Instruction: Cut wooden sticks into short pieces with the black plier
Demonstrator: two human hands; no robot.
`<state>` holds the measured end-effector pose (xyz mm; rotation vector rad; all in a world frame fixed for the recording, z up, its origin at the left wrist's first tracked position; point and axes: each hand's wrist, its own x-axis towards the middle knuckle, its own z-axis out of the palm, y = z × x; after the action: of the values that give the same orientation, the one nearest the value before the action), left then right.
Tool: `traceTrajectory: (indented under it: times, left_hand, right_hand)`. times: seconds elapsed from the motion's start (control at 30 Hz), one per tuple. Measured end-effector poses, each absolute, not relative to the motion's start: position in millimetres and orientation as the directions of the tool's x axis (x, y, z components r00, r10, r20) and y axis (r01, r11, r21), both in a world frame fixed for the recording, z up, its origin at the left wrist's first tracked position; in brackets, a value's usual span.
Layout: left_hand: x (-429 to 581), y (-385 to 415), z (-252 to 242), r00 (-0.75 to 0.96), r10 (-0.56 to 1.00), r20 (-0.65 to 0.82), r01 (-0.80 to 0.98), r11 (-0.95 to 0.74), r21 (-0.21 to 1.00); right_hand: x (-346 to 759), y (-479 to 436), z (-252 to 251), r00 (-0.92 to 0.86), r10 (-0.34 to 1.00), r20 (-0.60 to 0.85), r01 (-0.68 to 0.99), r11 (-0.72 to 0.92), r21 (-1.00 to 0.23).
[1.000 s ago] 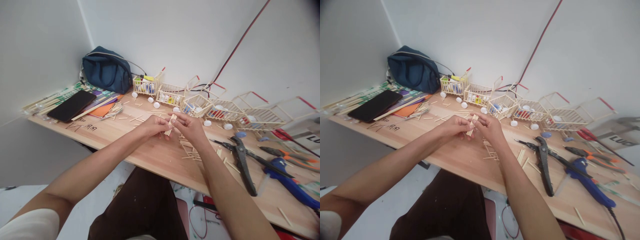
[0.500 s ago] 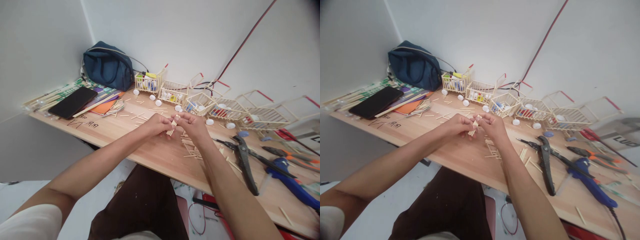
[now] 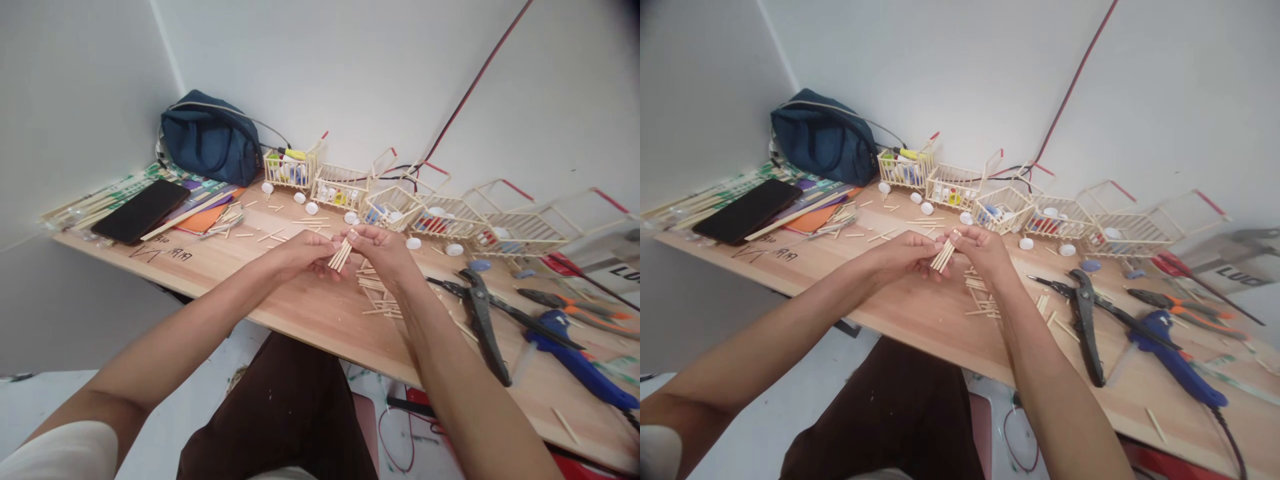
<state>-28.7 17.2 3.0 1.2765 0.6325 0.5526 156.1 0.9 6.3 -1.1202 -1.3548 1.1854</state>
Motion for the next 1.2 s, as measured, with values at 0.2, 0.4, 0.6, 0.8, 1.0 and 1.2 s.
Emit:
traceTrajectory:
  times: [0.2, 0.4, 0.6, 0.8, 1.0, 1.2]
  left_hand:
    - [-27.7, 17.5, -0.4, 0.73, 0.68, -0.074, -0.071, 0.183, 0.981]
    - [-22.7, 17.7, -3.6, 0.694, 0.711, -0.109, -0.012, 0.163, 0.987]
    - [-23.9, 14.9, -0.9, 0.666, 0.727, -0.168, -0.035, 0.256, 0.966]
    - [-28.1, 15.0, 2.3, 0.733, 0.643, -0.221, -0.047, 0.372, 0.927]
    - [-29.8, 14.2, 5.3, 0.767, 0.58, -0.275, -0.021, 0.451, 0.892]
    - [-29.7, 12.7, 3.8, 0.759, 0.609, -0.229, -0.037, 0.392, 0.919]
  right_hand:
    - [155.1, 0.4, 8.3, -0.063, 0.991, 0.116, 0.056, 0.119, -0.991]
    - [154.2, 1.0, 6.0, -0.092, 0.987, 0.129, 0.088, 0.137, -0.987]
    - [152.5, -0.8, 8.6, -0.18, 0.981, 0.069, -0.05, 0.061, -0.997]
    - [155.4, -1.6, 9.0, -0.145, 0.978, 0.147, 0.138, 0.168, -0.976]
    - [159.5, -7.4, 12.0, -0.1, 0.932, 0.348, 0.491, 0.35, -0.798]
    - [162.3, -6.4, 11.4, -0.152, 0.903, 0.401, 0.548, 0.415, -0.726]
